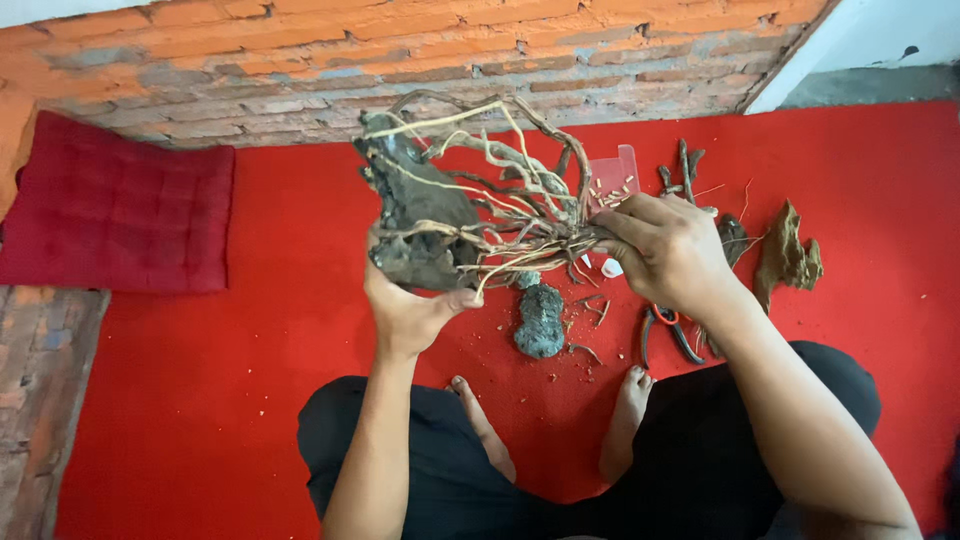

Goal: The person sits on a red mat and assembles a driftwood sculpture by attaching smaller root pieces to a larger base using a white adhesive. They carefully position the pieces and apply glue to secure them.

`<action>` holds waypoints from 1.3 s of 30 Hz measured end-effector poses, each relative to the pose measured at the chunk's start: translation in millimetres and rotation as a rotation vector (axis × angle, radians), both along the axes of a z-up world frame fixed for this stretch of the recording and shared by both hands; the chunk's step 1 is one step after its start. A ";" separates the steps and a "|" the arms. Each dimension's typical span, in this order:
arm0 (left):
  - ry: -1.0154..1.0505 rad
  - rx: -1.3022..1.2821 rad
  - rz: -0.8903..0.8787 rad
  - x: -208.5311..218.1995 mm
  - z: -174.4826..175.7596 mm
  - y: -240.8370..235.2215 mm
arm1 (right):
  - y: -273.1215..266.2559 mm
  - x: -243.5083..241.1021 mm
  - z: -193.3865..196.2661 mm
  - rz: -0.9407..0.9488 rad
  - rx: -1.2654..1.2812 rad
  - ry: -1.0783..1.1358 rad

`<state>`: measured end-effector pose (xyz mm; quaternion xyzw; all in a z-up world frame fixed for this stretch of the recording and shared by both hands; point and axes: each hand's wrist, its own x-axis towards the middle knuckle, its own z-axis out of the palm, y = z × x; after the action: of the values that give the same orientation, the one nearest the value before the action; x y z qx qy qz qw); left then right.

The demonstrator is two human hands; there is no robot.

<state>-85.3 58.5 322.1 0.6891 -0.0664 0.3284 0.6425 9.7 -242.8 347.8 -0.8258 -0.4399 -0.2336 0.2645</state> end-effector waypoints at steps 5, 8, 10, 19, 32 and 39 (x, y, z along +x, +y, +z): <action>-0.005 -0.092 -0.009 -1.7 17.1 -13.6 | 8.5 4.5 -17.4 0.035 0.005 0.032; -0.037 -0.092 0.032 7.0 1.3 -12.9 | 10.0 6.8 -28.1 0.038 0.010 0.065; -0.053 -0.067 0.075 12.2 -6.3 -10.2 | 11.4 9.7 -33.4 0.052 0.017 0.072; 0.023 -0.118 0.106 18.9 -10.6 -14.8 | 11.1 13.9 -40.4 0.056 -0.023 0.096; 0.059 -0.240 0.235 23.5 -21.6 -28.0 | 5.1 18.0 -36.8 0.016 0.001 0.049; -0.067 -0.224 0.275 15.6 -27.7 -29.0 | 5.1 19.4 -22.8 -0.047 0.132 -0.078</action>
<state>-69.6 29.5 294.4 0.6044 0.0439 0.4413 0.6619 29.1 -237.8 324.9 -0.8068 -0.4142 -0.3003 0.2955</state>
